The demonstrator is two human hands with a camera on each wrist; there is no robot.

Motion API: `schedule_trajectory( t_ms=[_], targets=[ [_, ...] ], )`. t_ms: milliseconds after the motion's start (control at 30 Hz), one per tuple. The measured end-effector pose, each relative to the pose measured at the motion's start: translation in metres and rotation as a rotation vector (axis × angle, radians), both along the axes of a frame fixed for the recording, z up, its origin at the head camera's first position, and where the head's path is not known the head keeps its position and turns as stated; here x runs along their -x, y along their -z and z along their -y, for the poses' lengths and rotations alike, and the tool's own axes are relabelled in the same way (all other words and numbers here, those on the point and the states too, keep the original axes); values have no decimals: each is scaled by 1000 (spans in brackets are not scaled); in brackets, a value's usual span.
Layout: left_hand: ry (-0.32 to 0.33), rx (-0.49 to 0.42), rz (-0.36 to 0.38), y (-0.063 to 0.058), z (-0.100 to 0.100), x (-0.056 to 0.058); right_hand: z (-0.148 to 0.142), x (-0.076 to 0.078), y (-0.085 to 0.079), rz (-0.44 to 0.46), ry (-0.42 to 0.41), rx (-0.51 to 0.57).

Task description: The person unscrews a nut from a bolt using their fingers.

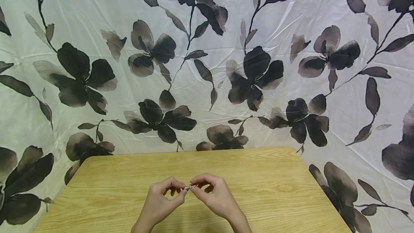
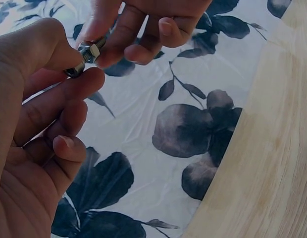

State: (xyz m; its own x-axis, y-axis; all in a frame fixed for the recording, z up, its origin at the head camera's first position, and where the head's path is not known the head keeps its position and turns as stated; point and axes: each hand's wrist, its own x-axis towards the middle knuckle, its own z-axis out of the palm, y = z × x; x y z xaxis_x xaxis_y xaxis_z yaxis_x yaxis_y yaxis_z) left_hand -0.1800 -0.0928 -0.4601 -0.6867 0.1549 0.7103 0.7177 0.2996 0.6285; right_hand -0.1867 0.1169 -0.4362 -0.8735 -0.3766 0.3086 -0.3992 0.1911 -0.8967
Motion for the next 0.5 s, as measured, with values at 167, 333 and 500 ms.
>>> schedule_trajectory(
  t_ms=[167, 333, 500],
  targets=[
    [1, -8, -22, 0, 0, 1, -1, 0, -3, 74, 28, -25],
    [-2, -2, -36, 1, 0, 1, -1, 0, -4, 77, 16, -45],
    [-12, 13, -6, 0, 0, 0, 0, 1, -3, 70, -3, -34]
  ],
)
